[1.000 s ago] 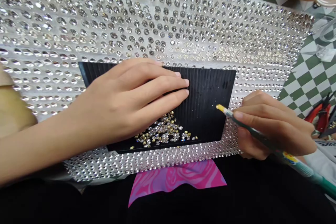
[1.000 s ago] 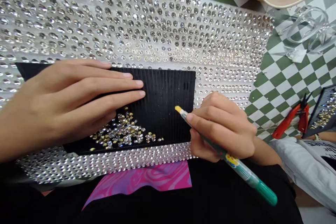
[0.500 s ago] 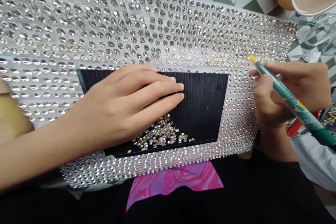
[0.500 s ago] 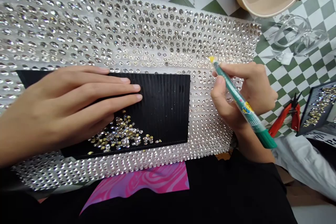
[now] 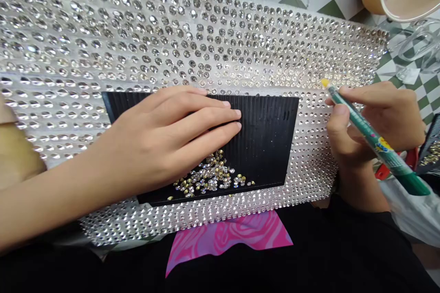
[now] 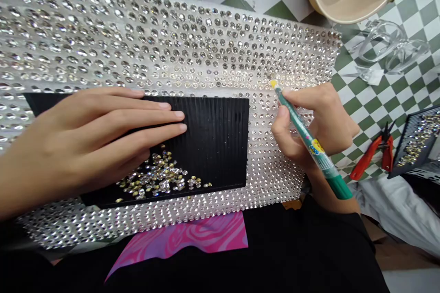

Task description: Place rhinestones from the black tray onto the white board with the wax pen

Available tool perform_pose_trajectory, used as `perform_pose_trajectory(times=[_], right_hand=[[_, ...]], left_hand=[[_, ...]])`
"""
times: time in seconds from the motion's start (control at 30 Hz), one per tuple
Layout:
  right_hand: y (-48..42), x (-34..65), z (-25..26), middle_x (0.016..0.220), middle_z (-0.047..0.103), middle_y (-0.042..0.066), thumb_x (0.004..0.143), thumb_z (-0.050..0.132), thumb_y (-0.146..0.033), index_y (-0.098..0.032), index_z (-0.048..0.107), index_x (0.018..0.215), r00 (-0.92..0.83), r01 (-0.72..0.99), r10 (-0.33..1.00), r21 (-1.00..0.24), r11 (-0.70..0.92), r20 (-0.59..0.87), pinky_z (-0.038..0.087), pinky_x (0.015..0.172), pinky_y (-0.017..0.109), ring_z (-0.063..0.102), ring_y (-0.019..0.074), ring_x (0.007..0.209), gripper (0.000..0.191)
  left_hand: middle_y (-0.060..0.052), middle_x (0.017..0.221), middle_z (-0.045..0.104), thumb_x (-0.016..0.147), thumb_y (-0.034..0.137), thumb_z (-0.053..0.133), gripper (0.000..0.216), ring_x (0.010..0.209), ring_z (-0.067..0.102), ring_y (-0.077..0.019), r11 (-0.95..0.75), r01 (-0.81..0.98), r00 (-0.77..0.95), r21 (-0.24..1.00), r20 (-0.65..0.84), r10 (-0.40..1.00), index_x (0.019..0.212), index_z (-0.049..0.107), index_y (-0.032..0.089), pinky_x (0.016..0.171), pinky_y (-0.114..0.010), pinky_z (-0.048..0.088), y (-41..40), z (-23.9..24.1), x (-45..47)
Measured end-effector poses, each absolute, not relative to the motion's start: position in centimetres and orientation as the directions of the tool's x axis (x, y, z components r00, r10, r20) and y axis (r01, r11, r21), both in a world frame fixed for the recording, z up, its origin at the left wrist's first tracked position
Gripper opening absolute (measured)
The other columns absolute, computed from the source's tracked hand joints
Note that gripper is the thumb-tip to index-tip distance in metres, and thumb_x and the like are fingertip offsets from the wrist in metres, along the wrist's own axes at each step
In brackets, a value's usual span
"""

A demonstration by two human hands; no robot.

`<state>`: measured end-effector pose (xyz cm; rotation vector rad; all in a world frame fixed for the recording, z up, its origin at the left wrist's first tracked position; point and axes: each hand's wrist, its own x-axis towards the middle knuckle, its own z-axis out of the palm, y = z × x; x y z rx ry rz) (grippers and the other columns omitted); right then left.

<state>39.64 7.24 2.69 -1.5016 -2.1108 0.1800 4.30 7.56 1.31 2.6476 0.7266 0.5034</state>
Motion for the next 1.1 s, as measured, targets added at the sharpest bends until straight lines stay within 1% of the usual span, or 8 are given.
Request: perform_pose_trajectory(times=[0.17, 0.33, 0.47, 0.53, 0.6, 0.73, 0.9, 1.1], right_hand=[[7.3, 39.7, 2.6, 0.092, 0.083, 0.005, 0.095, 0.071, -0.016, -0.028, 0.080, 0.115, -0.276, 0.833, 0.884, -0.365, 0.416, 0.378, 0.066, 0.065, 0.043, 0.080, 0.0281, 0.074, 0.025], [7.2, 39.7, 2.3, 0.104, 0.086, 0.006, 0.096, 0.074, -0.020, -0.026, 0.080, 0.122, -0.236, 0.841, 0.899, -0.385, 0.379, 0.369, 0.070, 0.075, 0.042, 0.085, 0.0289, 0.087, 0.027], [7.6, 39.6, 2.0, 0.098, 0.085, 0.004, 0.094, 0.075, -0.023, -0.028, 0.082, 0.116, -0.215, 0.813, 0.876, -0.417, 0.406, 0.432, 0.067, 0.069, 0.040, 0.084, 0.0257, 0.079, 0.023], [7.8, 39.4, 2.0, 0.093, 0.083, 0.005, 0.095, 0.071, -0.026, -0.028, 0.083, 0.112, -0.194, 0.832, 0.897, -0.418, 0.365, 0.396, 0.069, 0.075, 0.042, 0.084, 0.0259, 0.081, 0.020], [8.1, 39.2, 2.0, 0.084, 0.079, 0.004, 0.095, 0.068, -0.029, -0.028, 0.083, 0.107, -0.157, 0.858, 0.929, -0.420, 0.296, 0.334, 0.069, 0.081, 0.045, 0.082, 0.0263, 0.081, 0.020], [8.4, 38.9, 2.3, 0.070, 0.066, 0.002, 0.087, 0.066, -0.039, -0.028, 0.081, 0.095, -0.100, 0.854, 0.949, -0.464, 0.236, 0.299, 0.065, 0.078, 0.049, 0.070, 0.0229, 0.065, 0.021], [8.2, 38.6, 2.8, 0.056, 0.039, -0.005, 0.086, 0.063, -0.040, -0.028, 0.080, 0.093, -0.065, 0.871, 0.976, -0.466, 0.157, 0.209, 0.061, 0.076, 0.047, 0.061, 0.0217, 0.060, 0.022], [7.7, 38.8, 2.7, 0.070, 0.064, 0.004, 0.095, 0.064, -0.035, -0.026, 0.083, 0.101, -0.096, 0.842, 0.952, -0.487, 0.233, 0.289, 0.061, 0.072, 0.045, 0.076, 0.0265, 0.075, 0.022]], left_hand=[[-0.008, 0.149, 0.076, 0.104, 0.004, 0.062, 0.040, 0.135, 0.072, -0.0267, -0.839, 0.413, 0.819, 0.355, 0.260, 0.512, 0.142, 0.063, 0.016, 0.125, -0.048, 0.059, 7.4, 1.1, 4.6], [-0.003, 0.149, 0.075, 0.108, 0.007, 0.055, 0.038, 0.136, 0.071, -0.0232, -0.797, 0.440, 0.744, 0.415, 0.328, 0.582, 0.139, 0.066, 0.024, 0.128, -0.045, 0.056, 6.8, 0.2, 4.7], [-0.003, 0.149, 0.075, 0.107, 0.005, 0.058, 0.041, 0.138, 0.070, -0.0227, -0.790, 0.453, 0.750, 0.414, 0.302, 0.588, 0.142, 0.065, 0.024, 0.129, -0.045, 0.056, 6.8, 0.3, 4.7], [-0.003, 0.151, 0.074, 0.106, 0.005, 0.059, 0.043, 0.139, 0.069, -0.0231, -0.795, 0.443, 0.779, 0.414, 0.261, 0.570, 0.144, 0.063, 0.024, 0.129, -0.045, 0.056, 7.0, 0.6, 4.6], [-0.004, 0.152, 0.074, 0.105, 0.005, 0.061, 0.044, 0.140, 0.069, -0.0242, -0.793, 0.439, 0.792, 0.422, 0.236, 0.563, 0.145, 0.063, 0.023, 0.129, -0.046, 0.056, 7.2, 1.0, 4.5], [-0.005, 0.149, 0.075, 0.105, 0.006, 0.062, 0.041, 0.137, 0.071, -0.0252, -0.801, 0.424, 0.791, 0.424, 0.257, 0.555, 0.142, 0.065, 0.022, 0.126, -0.046, 0.059, 7.4, 1.2, 4.6], [-0.009, 0.146, 0.077, 0.107, 0.007, 0.058, 0.034, 0.133, 0.073, -0.0272, -0.836, 0.414, 0.800, 0.361, 0.294, 0.523, 0.139, 0.065, 0.016, 0.122, -0.048, 0.061, 7.4, 0.7, 4.9], [-0.005, 0.148, 0.076, 0.108, 0.009, 0.058, 0.034, 0.134, 0.072, -0.0250, -0.822, 0.412, 0.796, 0.395, 0.283, 0.535, 0.138, 0.067, 0.022, 0.123, -0.046, 0.060, 7.5, 0.9, 4.5]])
